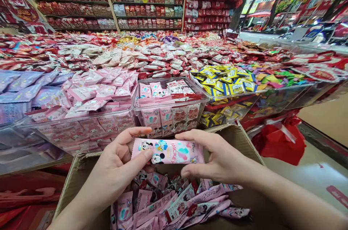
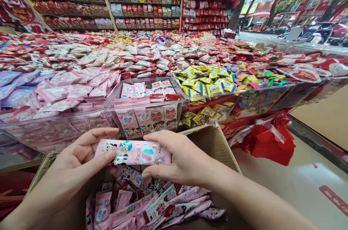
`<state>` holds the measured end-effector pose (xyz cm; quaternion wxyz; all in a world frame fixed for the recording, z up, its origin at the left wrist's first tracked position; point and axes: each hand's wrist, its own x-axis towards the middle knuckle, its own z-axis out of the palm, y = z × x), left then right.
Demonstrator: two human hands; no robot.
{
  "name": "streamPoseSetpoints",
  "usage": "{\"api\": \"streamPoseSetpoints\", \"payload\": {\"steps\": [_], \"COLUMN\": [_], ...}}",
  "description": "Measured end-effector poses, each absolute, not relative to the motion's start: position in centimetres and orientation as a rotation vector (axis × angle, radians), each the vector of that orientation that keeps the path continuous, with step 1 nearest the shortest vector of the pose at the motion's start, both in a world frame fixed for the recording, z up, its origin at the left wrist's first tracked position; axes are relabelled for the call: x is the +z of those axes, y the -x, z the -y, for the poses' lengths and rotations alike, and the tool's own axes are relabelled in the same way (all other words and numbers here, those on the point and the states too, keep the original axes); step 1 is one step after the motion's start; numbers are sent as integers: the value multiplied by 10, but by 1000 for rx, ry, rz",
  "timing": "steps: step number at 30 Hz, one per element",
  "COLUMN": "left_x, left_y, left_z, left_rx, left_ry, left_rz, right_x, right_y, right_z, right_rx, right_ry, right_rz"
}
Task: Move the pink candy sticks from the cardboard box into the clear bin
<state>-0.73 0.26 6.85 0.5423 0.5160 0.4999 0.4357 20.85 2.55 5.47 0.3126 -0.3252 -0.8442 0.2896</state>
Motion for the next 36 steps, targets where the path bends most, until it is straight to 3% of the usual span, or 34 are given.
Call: {"api": "streamPoseSetpoints", "payload": {"steps": [3, 11, 16, 22, 27, 29, 32, 36], "left_x": [67, 71, 70, 65, 102, 124, 146, 148], "left_y": [10, 5, -2, 5, 13, 10, -3, -21], "left_z": [-6, -2, 5, 4, -27, -53, -101, -151], "left_rx": [1055, 1042, 998, 1250, 1455, 1295, 731, 291], "left_ry": [-1304, -1131, -1048, -1217, -1869, -2207, -2503, -2497], "left_rz": [-1203, -1246, -1249, -1304, -1492, -1545, -1781, -1854], "right_x": [57, 53, 63, 141, 175, 170, 155, 146], "right_y": [-210, -203, -200, -202, -176, -161, -143, -136], "right_z": [-26, -32, -35, -112, -207, -229, -242, -248], "right_rx": [1108, 1440, 1374, 873, 646, 564, 481, 411], "right_ry": [977, 909, 834, 677, 900, 1061, 1196, 1257], "right_rz": [2002, 1385, 1192, 1423, 1692, 1834, 1975, 1995]}}
